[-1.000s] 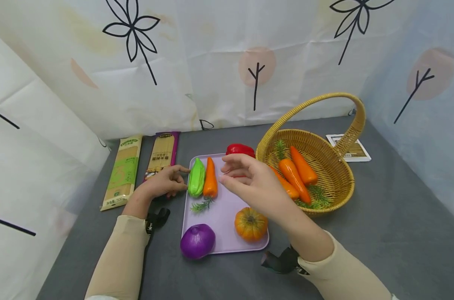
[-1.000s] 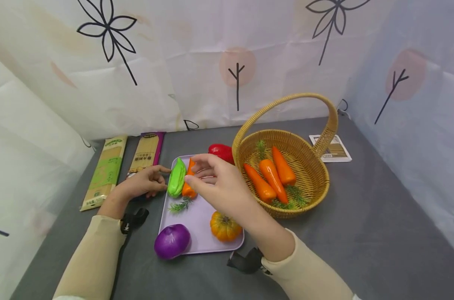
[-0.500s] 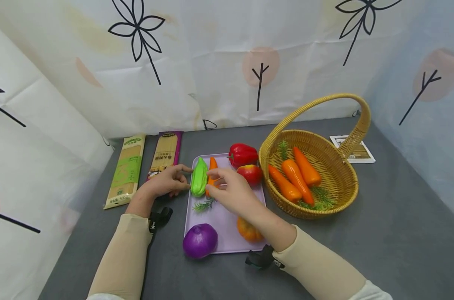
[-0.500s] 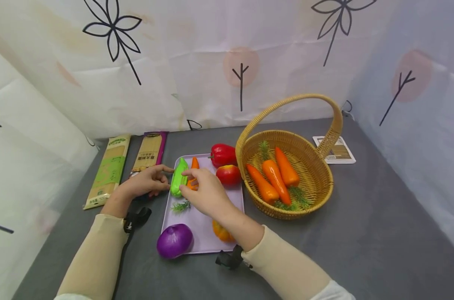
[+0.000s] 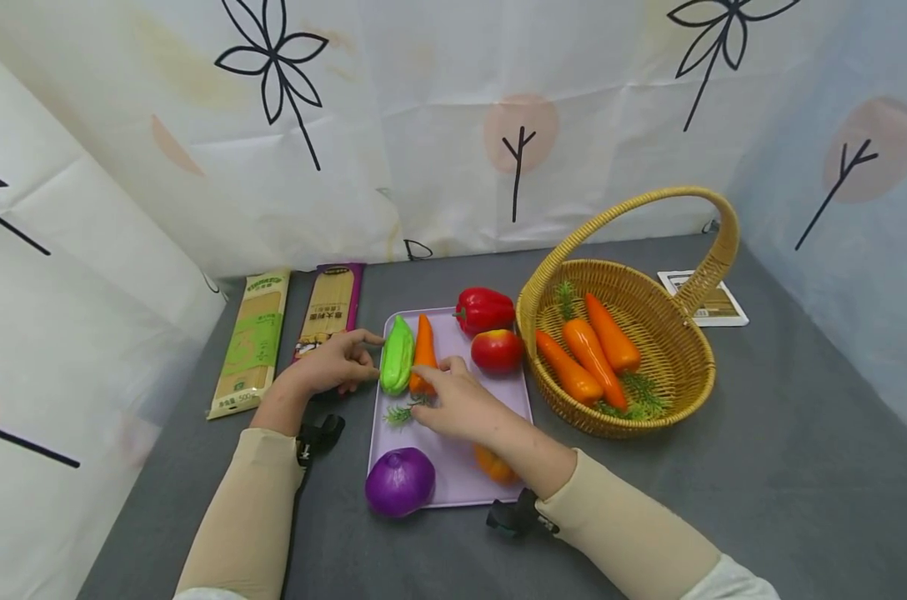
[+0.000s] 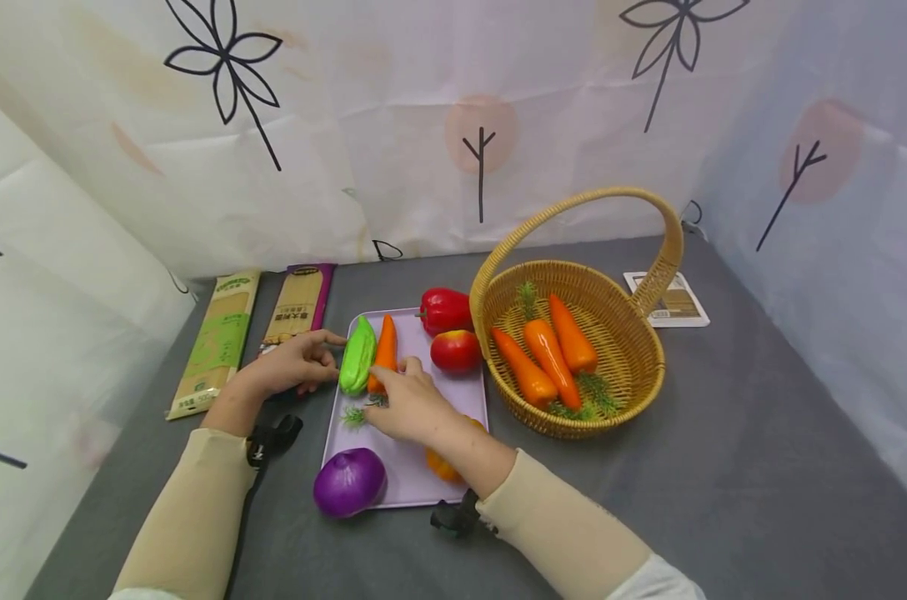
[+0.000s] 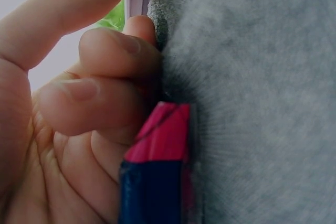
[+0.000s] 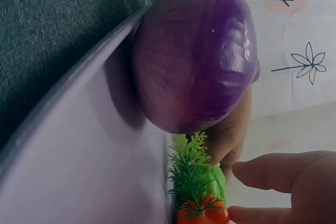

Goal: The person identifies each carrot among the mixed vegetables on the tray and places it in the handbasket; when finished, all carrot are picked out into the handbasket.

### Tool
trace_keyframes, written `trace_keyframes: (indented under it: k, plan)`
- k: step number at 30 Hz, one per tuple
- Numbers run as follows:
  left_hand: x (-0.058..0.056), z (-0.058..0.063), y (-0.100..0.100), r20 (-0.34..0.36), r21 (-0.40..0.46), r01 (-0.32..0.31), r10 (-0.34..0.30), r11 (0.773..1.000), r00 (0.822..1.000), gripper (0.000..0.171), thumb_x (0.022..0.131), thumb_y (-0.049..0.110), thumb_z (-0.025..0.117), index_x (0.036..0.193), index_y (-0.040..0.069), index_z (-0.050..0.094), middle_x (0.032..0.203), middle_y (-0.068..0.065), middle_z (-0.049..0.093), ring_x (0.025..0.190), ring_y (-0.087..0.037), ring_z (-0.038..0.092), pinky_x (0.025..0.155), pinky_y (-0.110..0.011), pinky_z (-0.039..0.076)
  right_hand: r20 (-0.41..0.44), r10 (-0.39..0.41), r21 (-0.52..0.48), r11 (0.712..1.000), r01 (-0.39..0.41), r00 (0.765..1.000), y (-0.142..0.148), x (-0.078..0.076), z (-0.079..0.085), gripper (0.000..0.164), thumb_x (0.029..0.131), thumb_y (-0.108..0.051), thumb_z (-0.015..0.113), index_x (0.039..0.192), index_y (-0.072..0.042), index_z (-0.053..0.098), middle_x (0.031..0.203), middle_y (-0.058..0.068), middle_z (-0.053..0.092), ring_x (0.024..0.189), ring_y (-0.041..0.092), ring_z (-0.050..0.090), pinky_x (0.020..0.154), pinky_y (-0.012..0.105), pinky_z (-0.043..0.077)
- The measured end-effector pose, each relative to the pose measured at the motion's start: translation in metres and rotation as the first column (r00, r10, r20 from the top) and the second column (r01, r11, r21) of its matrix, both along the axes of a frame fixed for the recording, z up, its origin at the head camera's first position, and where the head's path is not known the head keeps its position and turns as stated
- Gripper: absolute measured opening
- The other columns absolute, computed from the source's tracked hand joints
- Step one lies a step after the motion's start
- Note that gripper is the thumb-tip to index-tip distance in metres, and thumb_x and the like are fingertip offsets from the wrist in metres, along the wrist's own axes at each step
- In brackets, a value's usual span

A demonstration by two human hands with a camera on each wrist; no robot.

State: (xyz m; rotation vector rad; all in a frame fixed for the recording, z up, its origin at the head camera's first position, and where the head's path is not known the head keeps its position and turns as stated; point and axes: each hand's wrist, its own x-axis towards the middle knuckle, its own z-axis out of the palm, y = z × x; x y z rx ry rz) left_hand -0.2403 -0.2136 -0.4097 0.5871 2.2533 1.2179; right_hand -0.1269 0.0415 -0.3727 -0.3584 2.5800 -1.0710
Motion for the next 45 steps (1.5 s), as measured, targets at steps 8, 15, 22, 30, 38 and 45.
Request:
trace_keyframes:
  k: [8,15,22,30,38,45]
  plan:
    - [-0.001,-0.001,0.002,-0.007,-0.017,-0.006,0.006,1.000,1.000,0.057,0.094,0.008,0.072,0.145,-0.001,0.048,0.077,-0.013,0.061,0.051,-0.019,0.048,0.050,-0.031,0.048,-0.075,-0.045,0.121,0.991,0.054,0.996,0.007,-0.002,0.004,0.055,0.094,-0.031,0.073,0.146,-0.018,0.058,0.124,0.017,0.050,0.098,0.027,0.056,0.086,0.041,0.053]
    - [-0.002,-0.002,0.002,-0.004,-0.021,-0.009,0.009,1.000,1.000,0.056,0.094,0.008,0.072,0.144,-0.001,0.048,0.077,-0.012,0.060,0.051,-0.019,0.048,0.050,-0.031,0.048,-0.076,0.059,0.202,0.978,-0.043,0.995,0.009,-0.005,0.002,0.055,0.095,-0.030,0.073,0.147,-0.024,0.056,0.116,0.013,0.055,0.090,0.023,0.057,0.077,0.036,0.053]
    - [-0.001,-0.003,-0.001,-0.009,-0.005,0.005,-0.005,1.000,1.000,0.058,0.095,0.006,0.071,0.145,-0.005,0.045,0.079,-0.015,0.061,0.051,-0.018,0.047,0.050,-0.031,0.047,-0.116,0.067,0.237,0.971,-0.038,0.991,0.011,-0.005,0.000,0.027,0.096,-0.026,0.072,0.122,-0.019,0.070,0.094,0.006,0.053,0.084,0.021,0.052,0.070,0.032,0.047]
    - [-0.001,-0.003,0.000,0.002,-0.004,-0.001,0.001,1.000,1.000,0.057,0.095,0.007,0.071,0.144,-0.005,0.045,0.080,-0.014,0.061,0.053,-0.018,0.049,0.050,-0.031,0.047,-0.199,-0.047,0.180,0.980,0.083,0.979,0.014,-0.007,0.006,0.012,0.095,-0.016,0.074,0.104,-0.018,0.067,0.085,0.004,0.054,0.082,0.022,0.050,0.069,0.032,0.046]
    - [0.000,-0.002,0.002,-0.003,-0.019,-0.016,0.016,1.000,1.000,0.056,0.094,0.007,0.072,0.144,0.000,0.049,0.079,-0.012,0.060,0.053,-0.019,0.049,0.051,-0.031,0.048,-0.239,-0.092,-0.006,0.996,0.093,0.967,0.029,0.001,0.038,0.016,0.096,-0.013,0.072,0.106,-0.018,0.061,0.091,0.002,0.063,0.078,0.021,0.057,0.069,0.031,0.050]
    - [0.000,-0.001,0.002,0.005,-0.025,-0.024,0.024,0.999,1.000,0.054,0.095,0.008,0.071,0.144,0.000,0.050,0.080,-0.012,0.060,0.055,-0.020,0.049,0.052,-0.031,0.049,-0.214,-0.144,-0.168,0.980,0.108,0.966,0.052,0.024,0.080,0.025,0.098,-0.018,0.072,0.113,-0.019,0.053,0.097,0.003,0.065,0.081,0.022,0.060,0.072,0.036,0.052]
